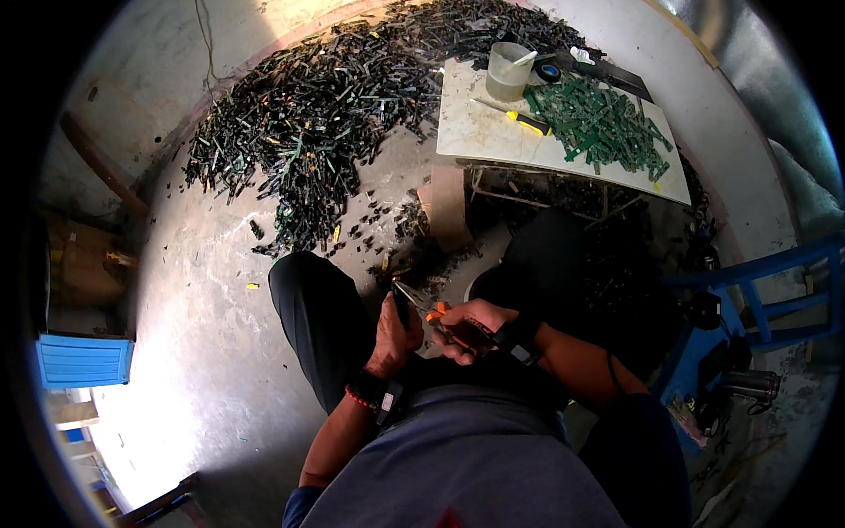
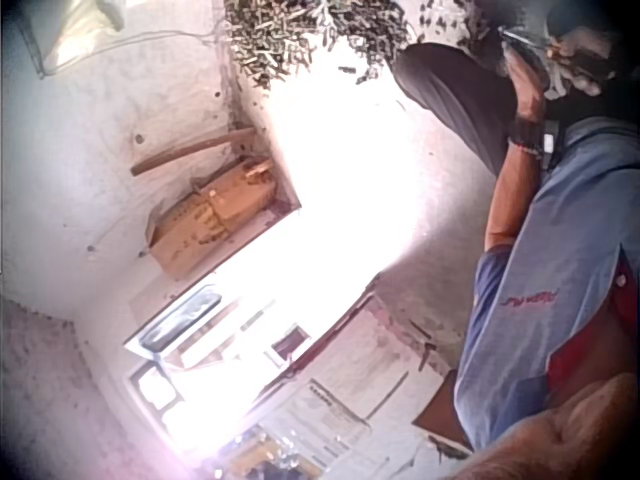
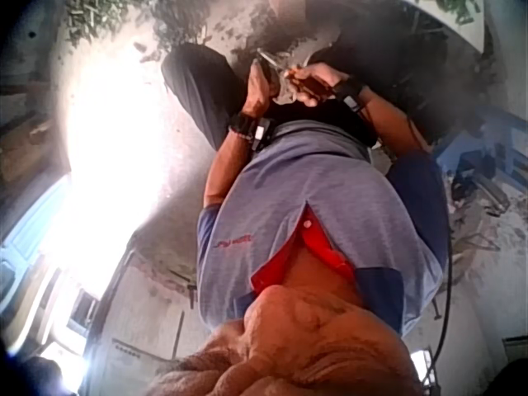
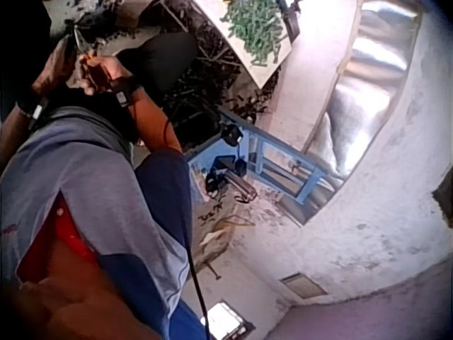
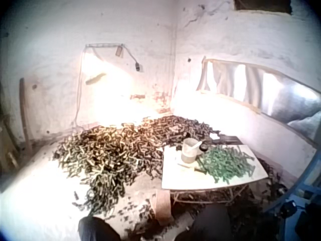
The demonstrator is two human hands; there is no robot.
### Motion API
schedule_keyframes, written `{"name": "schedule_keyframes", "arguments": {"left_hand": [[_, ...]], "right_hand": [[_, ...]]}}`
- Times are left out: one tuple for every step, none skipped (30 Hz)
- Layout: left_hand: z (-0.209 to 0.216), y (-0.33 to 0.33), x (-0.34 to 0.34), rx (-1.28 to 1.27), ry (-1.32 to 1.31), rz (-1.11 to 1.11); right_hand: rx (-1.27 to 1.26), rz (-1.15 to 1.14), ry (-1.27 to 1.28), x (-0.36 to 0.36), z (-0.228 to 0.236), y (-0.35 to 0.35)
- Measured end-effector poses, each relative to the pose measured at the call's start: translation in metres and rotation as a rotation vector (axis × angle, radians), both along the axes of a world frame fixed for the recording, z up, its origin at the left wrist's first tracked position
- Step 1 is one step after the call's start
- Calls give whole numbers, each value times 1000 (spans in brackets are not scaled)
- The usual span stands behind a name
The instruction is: The person sits on the floor and uses orange-handled scissors to cut small pieces from a green plastic strip. The cut pieces fall onto the floor, joining a large pile of similar debris.
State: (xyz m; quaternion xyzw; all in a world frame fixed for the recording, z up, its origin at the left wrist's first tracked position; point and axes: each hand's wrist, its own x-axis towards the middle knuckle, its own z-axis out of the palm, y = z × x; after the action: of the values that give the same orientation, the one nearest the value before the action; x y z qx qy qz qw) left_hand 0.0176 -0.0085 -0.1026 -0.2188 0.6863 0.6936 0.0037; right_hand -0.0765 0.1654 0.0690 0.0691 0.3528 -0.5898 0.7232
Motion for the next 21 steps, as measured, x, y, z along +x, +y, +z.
{"name": "schedule_keyframes", "arguments": {"left_hand": [[-4,0,0,25,-21,4],[23,2,-3,209,-53,37],[25,2,-4,280,-64,65],[27,1,-4,349,-77,101],[13,-2,-3,306,-70,131],[8,-3,-2,281,-54,140],[13,-3,-3,259,-39,146],[24,-2,-3,258,-16,129],[25,-3,-4,258,-7,121],[26,-4,-3,258,4,117],[11,-6,-1,260,1,120],[4,-8,0,261,-1,128],[2,-8,-1,262,-2,133],[1,-8,-1,261,-1,143],[-1,-7,-1,259,-7,161],[4,-6,-4,258,-12,176],[12,-3,-6,257,-24,199],[13,-3,-7,260,-26,204],[14,-3,-7,262,-30,212],[9,-5,-6,268,-25,202],[7,-6,-5,272,-24,201]], "right_hand": [[1,26,79,1,-6,1],[1,54,158,0,-13,2],[0,114,379,-1,-20,1],[-5,178,599,-2,-23,-3],[-10,241,818,-3,-24,-6],[119,335,1209,-3,-21,-5],[183,293,1347,2,-20,-5],[249,247,1485,12,-20,-5],[317,199,1620,17,-19,-5],[367,269,1611,18,-15,-5],[386,269,1654,19,-14,-5],[406,268,1698,21,-14,-4],[430,265,1742,22,-13,-4],[459,301,1729,22,-11,-4],[489,337,1716,22,-9,-6],[520,373,1704,22,-7,-6],[523,351,1723,22,-10,-6],[525,329,1742,24,-15,-6],[523,310,1759,26,-17,-7],[537,311,1769,27,-17,-8],[550,311,1778,28,-16,-10]]}}
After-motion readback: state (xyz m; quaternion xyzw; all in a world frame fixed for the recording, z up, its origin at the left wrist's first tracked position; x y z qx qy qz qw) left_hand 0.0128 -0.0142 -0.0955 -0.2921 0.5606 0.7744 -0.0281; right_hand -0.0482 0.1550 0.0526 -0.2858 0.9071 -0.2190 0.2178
